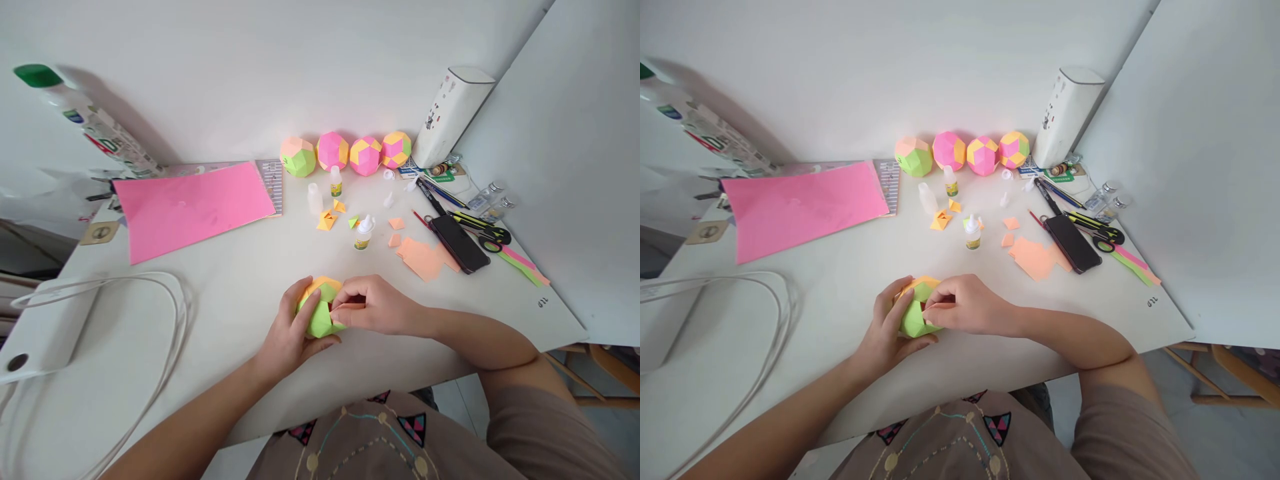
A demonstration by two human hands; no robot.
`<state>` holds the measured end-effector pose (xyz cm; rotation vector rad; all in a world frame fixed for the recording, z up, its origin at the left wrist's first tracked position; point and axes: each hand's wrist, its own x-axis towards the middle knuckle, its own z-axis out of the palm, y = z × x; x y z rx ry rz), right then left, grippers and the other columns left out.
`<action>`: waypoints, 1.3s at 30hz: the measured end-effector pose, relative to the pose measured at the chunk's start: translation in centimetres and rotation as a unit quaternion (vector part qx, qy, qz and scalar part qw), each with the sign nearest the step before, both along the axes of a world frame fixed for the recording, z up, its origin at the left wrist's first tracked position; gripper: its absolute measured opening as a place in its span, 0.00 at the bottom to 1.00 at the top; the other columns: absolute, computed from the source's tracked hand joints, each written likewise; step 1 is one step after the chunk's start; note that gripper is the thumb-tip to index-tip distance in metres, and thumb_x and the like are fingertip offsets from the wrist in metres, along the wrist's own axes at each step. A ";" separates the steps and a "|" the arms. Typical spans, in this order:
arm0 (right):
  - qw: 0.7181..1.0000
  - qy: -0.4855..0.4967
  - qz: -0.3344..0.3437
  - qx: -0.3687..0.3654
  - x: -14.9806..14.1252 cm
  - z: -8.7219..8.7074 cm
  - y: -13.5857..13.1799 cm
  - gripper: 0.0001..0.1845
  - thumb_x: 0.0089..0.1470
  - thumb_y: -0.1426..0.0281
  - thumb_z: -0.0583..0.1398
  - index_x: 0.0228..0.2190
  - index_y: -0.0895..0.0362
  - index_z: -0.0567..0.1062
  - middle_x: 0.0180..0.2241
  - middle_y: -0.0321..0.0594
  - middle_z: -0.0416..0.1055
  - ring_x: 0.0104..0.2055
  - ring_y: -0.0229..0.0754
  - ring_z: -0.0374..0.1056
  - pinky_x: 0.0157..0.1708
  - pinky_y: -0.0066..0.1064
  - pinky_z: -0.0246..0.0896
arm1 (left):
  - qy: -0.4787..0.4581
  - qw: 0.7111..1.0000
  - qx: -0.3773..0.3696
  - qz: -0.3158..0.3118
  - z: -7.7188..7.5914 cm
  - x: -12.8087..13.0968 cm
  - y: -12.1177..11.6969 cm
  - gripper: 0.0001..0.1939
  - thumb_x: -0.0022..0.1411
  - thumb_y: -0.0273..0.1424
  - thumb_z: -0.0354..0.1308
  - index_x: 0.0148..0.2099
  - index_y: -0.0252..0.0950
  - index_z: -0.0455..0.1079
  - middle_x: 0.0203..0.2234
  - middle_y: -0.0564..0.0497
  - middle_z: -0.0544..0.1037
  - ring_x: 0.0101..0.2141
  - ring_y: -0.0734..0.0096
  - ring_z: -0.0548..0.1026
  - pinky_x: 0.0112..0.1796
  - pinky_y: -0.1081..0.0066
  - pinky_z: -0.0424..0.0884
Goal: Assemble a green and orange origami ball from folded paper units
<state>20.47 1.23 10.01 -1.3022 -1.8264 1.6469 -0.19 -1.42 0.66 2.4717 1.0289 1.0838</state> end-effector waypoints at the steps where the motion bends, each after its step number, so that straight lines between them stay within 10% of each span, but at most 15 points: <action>1: 1.000 0.012 -0.006 -0.011 0.0 0.1 0.0 0.05 0.48 0.69 0.61 0.26 0.58 0.73 0.23 0.32 0.65 0.27 0.34 0.59 0.26 0.26 0.54 | 0.000 1.000 -0.002 -0.001 0.0 0.0 0.0 0.47 0.59 0.41 0.61 0.70 0.44 0.36 0.61 0.32 0.53 0.58 0.43 0.62 0.48 0.46 0.72; 39: 0.995 0.079 -0.043 -0.034 0.6 0.6 0.1 0.09 0.52 0.66 0.63 0.33 0.57 0.70 0.23 0.31 0.68 0.21 0.32 0.66 0.20 0.25 0.64 | -0.013 0.999 -0.033 -0.022 0.2 0.0 0.1 0.42 0.64 0.42 0.55 0.70 0.43 0.34 0.59 0.33 0.51 0.59 0.45 0.58 0.51 0.45 0.69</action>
